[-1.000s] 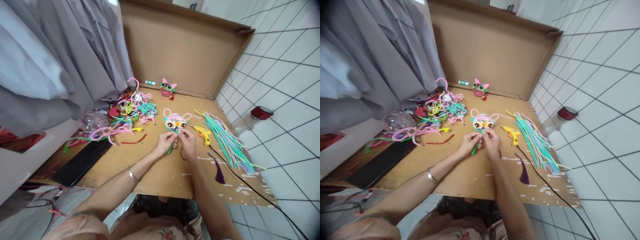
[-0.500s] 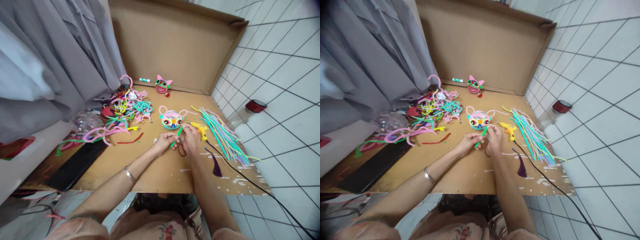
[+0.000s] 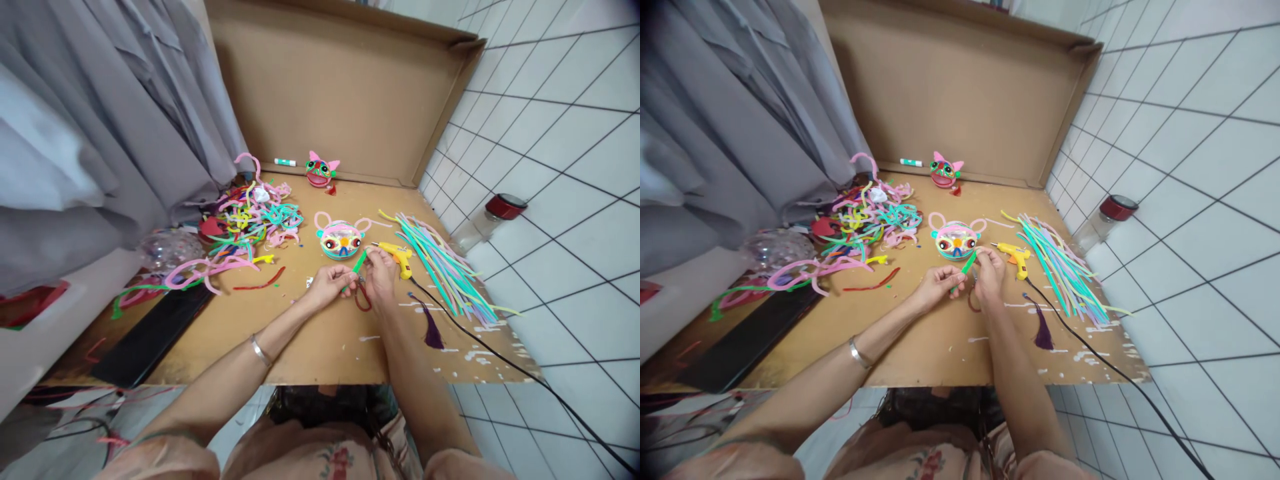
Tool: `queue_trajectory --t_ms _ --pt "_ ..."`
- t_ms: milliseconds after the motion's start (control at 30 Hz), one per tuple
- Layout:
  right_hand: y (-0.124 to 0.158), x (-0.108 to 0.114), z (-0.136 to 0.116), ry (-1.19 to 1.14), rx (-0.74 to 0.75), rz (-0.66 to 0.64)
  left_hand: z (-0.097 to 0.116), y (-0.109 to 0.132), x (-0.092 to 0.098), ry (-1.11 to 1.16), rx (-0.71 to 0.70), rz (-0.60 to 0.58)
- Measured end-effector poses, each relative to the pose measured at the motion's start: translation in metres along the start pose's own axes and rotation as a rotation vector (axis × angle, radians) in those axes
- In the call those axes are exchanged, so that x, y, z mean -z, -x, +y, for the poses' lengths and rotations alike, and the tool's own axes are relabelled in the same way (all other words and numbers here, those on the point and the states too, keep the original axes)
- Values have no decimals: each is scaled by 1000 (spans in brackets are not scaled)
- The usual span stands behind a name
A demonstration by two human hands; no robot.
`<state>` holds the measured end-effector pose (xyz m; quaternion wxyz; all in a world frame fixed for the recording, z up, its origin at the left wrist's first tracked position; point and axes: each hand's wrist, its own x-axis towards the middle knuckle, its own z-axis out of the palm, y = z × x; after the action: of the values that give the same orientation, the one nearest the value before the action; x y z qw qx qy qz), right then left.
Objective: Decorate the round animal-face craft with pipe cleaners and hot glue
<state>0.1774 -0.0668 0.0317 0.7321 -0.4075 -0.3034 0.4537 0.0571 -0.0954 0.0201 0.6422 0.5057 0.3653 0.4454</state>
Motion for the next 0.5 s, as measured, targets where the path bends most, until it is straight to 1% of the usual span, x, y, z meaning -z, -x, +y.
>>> queue_trajectory --t_ms 200,300,500 --pt "-4 2 -3 -32 -19 36 -2 0 -3 62 56 17" --pt "-3 1 -3 -40 -27 23 -3 0 -2 79 47 30" --pt "-1 1 -2 -2 3 -10 -3 0 -1 112 40 36"
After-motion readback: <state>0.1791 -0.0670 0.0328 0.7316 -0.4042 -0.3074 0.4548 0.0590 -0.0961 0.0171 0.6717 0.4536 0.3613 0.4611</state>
